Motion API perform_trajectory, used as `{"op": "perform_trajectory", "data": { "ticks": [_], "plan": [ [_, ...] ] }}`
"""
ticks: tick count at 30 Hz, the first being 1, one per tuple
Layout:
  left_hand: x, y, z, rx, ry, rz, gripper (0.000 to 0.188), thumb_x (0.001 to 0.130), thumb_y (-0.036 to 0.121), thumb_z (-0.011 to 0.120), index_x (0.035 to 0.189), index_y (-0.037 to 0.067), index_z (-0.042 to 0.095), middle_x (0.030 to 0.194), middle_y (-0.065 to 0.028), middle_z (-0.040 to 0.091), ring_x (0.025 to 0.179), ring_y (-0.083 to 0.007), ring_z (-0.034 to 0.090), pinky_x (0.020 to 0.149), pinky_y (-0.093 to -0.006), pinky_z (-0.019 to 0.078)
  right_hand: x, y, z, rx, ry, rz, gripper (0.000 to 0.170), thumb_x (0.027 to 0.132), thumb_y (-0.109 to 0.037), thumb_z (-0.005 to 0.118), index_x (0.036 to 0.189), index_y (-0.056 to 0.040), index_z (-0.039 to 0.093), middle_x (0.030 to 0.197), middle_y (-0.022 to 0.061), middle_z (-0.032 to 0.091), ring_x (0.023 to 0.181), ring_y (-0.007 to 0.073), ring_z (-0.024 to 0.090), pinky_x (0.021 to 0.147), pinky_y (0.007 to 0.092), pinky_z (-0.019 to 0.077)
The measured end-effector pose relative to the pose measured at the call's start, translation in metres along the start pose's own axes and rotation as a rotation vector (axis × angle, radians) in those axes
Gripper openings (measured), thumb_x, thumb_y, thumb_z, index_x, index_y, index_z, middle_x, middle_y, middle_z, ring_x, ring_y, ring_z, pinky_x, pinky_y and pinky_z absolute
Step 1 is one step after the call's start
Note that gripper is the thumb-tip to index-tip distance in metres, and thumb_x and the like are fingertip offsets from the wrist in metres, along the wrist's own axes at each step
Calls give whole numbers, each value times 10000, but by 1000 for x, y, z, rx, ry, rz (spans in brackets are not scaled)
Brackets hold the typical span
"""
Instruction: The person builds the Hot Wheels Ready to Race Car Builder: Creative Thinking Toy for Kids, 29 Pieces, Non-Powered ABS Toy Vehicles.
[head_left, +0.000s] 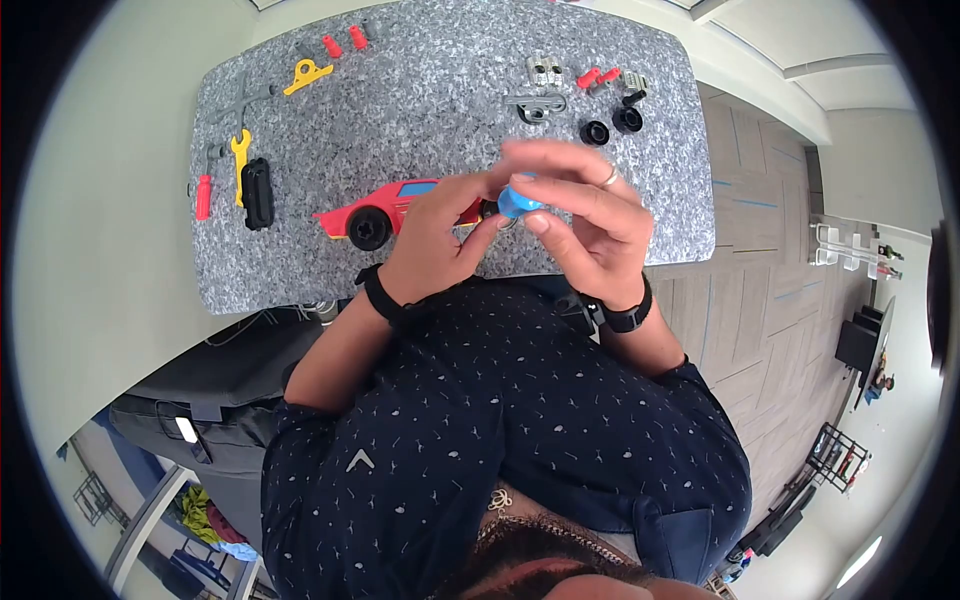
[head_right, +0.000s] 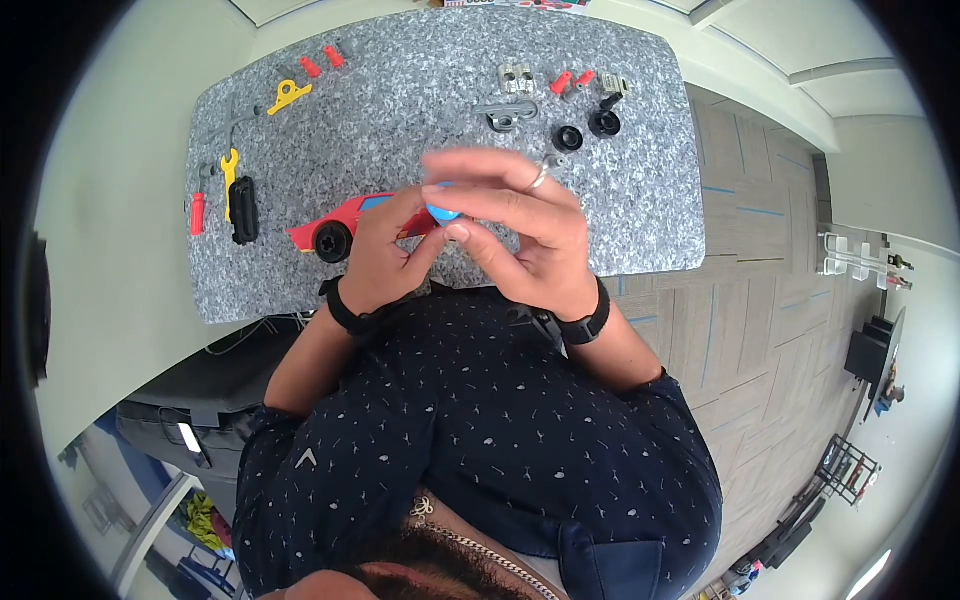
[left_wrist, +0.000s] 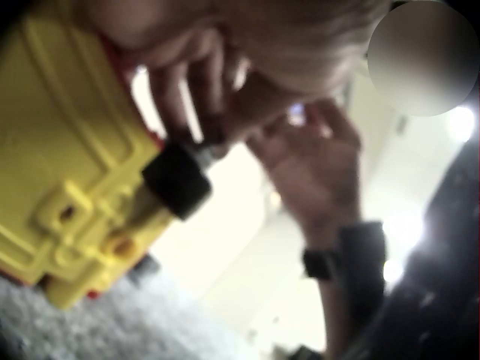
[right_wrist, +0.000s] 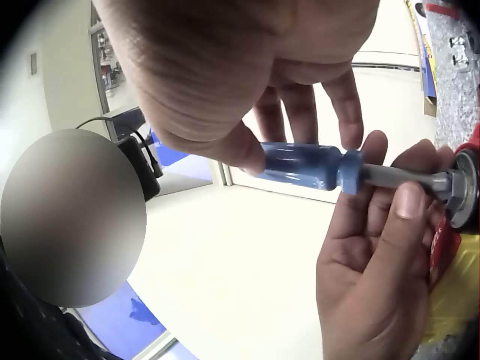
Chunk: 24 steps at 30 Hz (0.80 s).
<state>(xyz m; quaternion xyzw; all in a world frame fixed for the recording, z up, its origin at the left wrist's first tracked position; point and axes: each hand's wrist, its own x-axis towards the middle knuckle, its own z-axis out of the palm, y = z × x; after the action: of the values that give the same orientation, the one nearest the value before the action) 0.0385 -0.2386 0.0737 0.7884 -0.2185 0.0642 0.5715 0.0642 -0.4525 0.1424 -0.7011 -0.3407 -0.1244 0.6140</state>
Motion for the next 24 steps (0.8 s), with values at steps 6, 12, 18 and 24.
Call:
{"op": "perform_trajectory", "data": {
  "ticks": [6,12,18,24],
  "plan": [
    [4,11,-2,-20,-15,-2,460,979,84,796,1426,27,702,1208,-153,787,1090,-307,785,935,-402,607,2,-3,2,-101,86,-25,332,879,-55,946,1187,-30,824,1186,124,775,992,238,772,882,348,637],
    [3,4,0,-24,2,2,421,963,106,799,1364,5,719,1188,-165,818,1051,-302,830,900,-374,619,-5,3,3,-94,64,-5,359,866,-75,965,1186,-29,809,1189,134,785,1024,247,766,905,353,624],
    [-1,-1,3,-27,17,9,380,971,56,763,1346,8,729,1171,-149,820,1044,-285,832,901,-362,617,1,2,0,-57,-10,-38,315,914,-57,920,1209,-34,811,1243,169,809,1041,256,796,868,356,650],
    [0,-1,2,-9,-6,-5,340,968,50,763,1306,11,739,1152,-143,819,1038,-278,831,893,-364,615,-5,11,5,-40,33,-43,285,961,-54,881,1234,-37,803,1244,169,810,1029,240,800,842,334,653]
  ]
}}
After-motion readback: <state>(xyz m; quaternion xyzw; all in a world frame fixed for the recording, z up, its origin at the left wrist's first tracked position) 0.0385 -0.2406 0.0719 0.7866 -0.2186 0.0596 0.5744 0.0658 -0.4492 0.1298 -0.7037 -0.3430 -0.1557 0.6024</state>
